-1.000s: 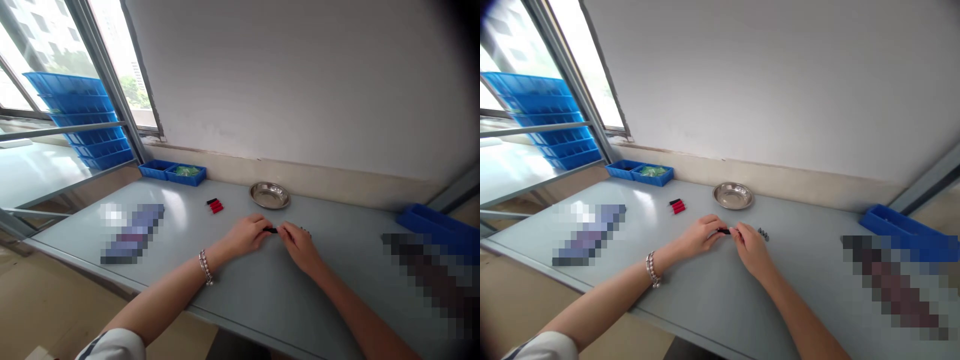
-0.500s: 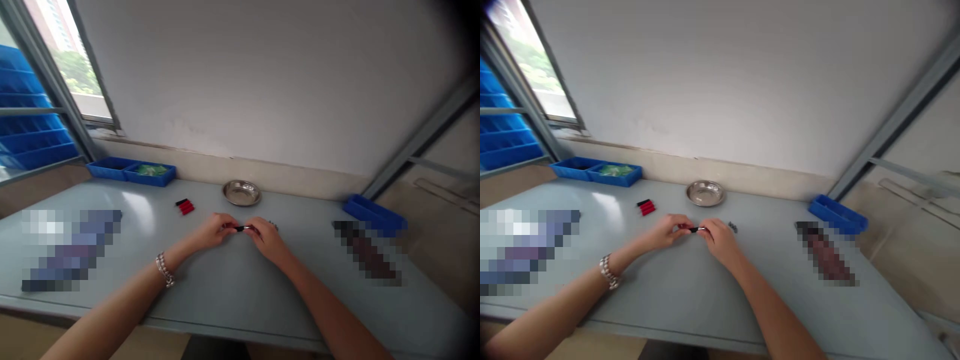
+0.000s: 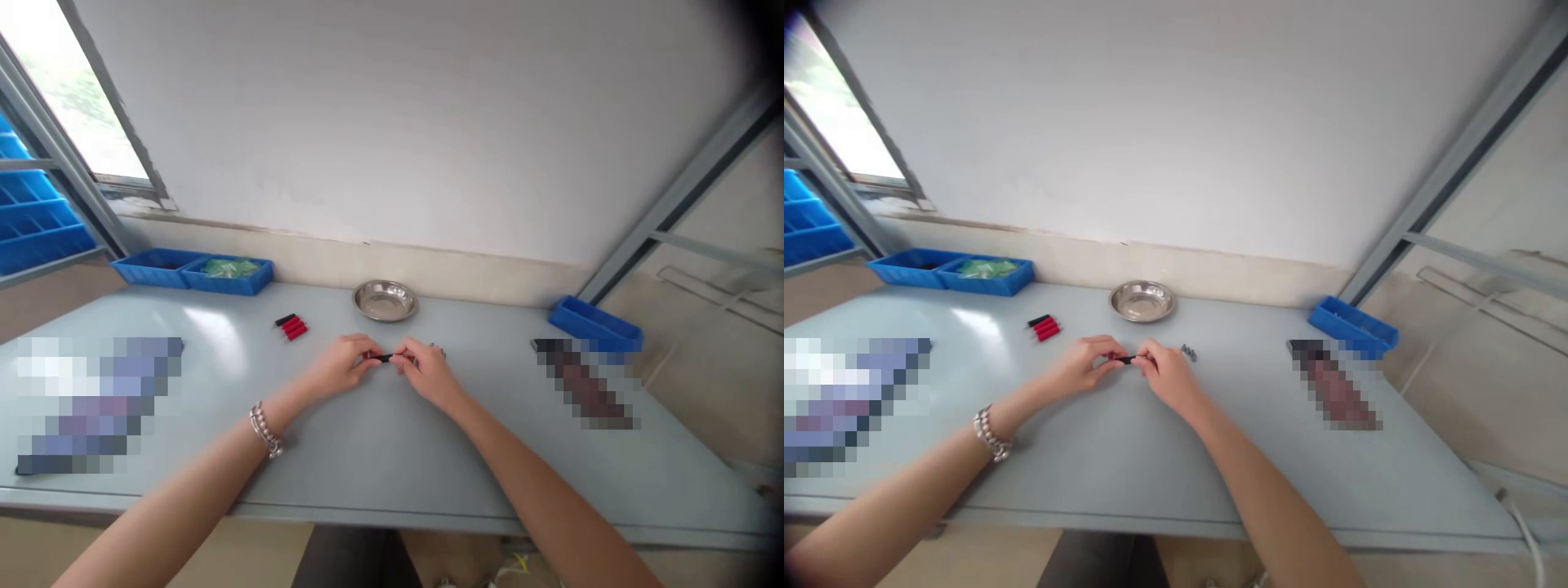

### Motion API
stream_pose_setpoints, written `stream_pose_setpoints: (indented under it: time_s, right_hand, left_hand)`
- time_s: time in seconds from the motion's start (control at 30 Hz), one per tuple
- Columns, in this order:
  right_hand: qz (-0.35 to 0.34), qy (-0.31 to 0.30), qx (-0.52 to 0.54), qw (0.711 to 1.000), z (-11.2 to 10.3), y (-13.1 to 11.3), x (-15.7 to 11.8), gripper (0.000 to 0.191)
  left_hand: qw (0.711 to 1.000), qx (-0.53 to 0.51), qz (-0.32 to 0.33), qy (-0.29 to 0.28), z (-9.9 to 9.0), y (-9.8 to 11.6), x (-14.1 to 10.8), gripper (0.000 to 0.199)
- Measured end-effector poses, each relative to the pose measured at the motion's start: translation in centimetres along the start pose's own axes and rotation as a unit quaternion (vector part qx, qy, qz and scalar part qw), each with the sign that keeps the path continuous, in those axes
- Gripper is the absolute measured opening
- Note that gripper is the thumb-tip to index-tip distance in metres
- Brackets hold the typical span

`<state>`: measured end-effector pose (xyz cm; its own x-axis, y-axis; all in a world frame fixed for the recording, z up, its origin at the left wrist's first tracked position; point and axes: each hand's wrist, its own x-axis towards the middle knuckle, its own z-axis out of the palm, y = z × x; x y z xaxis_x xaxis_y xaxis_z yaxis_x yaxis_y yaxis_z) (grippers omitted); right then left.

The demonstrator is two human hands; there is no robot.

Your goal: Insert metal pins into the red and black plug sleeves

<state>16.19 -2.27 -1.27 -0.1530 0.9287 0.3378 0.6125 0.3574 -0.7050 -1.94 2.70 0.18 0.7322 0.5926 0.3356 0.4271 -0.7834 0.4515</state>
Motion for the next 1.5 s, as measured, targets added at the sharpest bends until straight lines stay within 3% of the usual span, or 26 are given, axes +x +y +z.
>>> stream_pose_setpoints:
  time_s: [0.27, 0.4, 0.5, 0.6, 0.77, 1.0, 1.07, 1.1, 1.2, 1.27, 1.3, 1.37, 1.5]
  right_hand:
    - [0.048, -0.002, 0.162, 0.986, -0.3, -1.0, 0.1, 0.004]
    - [0.043, -0.024, 0.220, 0.974, -0.3, -1.3, 0.0, 0.004]
    - [0.022, -0.039, 0.214, 0.976, -0.4, -1.4, -0.1, 0.003]
    - [0.019, -0.050, 0.219, 0.974, -0.4, -1.3, -0.3, 0.003]
    - [0.058, -0.057, 0.227, 0.970, -0.2, -1.5, -0.3, 0.007]
    - [0.048, -0.007, 0.186, 0.981, -0.5, -1.9, -0.1, 0.008]
    - [0.029, 0.030, 0.171, 0.984, -1.0, -1.4, 0.0, 0.009]
    - [0.021, 0.052, 0.161, 0.985, -1.3, -1.0, 0.2, 0.010]
    - [0.039, 0.129, 0.123, 0.983, -2.2, 0.4, 0.6, 0.012]
    - [0.067, 0.167, 0.112, 0.977, -2.6, 1.4, 0.8, 0.015]
    - [0.080, 0.176, 0.110, 0.975, -2.8, 1.9, 0.9, 0.018]
    - [0.096, 0.185, 0.102, 0.973, -3.0, 2.8, 1.0, 0.021]
    - [0.092, 0.186, -0.005, 0.978, -2.9, 4.3, 1.3, 0.023]
  left_hand:
    - [0.988, -0.123, -0.073, -0.060, -1.4, -0.1, 0.3, 0.022]
    - [0.949, -0.250, -0.100, -0.161, -2.3, -0.3, 0.2, 0.030]
    - [0.913, -0.324, -0.134, -0.206, -2.7, -0.4, 0.1, 0.031]
    - [0.892, -0.363, -0.159, -0.217, -2.9, -0.3, 0.0, 0.031]
    - [0.888, -0.367, -0.177, -0.214, -2.5, -0.7, 0.0, 0.030]
    - [0.876, -0.380, -0.166, -0.245, -2.2, -1.6, -0.6, 0.032]
    - [0.888, -0.370, -0.167, -0.218, -2.7, -1.7, -0.6, 0.033]
    - [0.903, -0.351, -0.174, -0.177, -3.0, -1.9, -0.6, 0.034]
    - [0.945, -0.216, -0.241, 0.043, -4.5, -3.1, -0.6, 0.034]
    - [0.929, -0.075, -0.304, 0.194, -5.6, -4.7, -1.0, 0.031]
    - [0.915, 0.001, -0.326, 0.238, -6.1, -5.7, -1.2, 0.027]
    - [0.895, 0.108, -0.340, 0.266, -6.8, -7.7, -1.9, 0.026]
    - [0.861, 0.216, -0.394, 0.240, -7.0, -10.7, -3.2, 0.027]
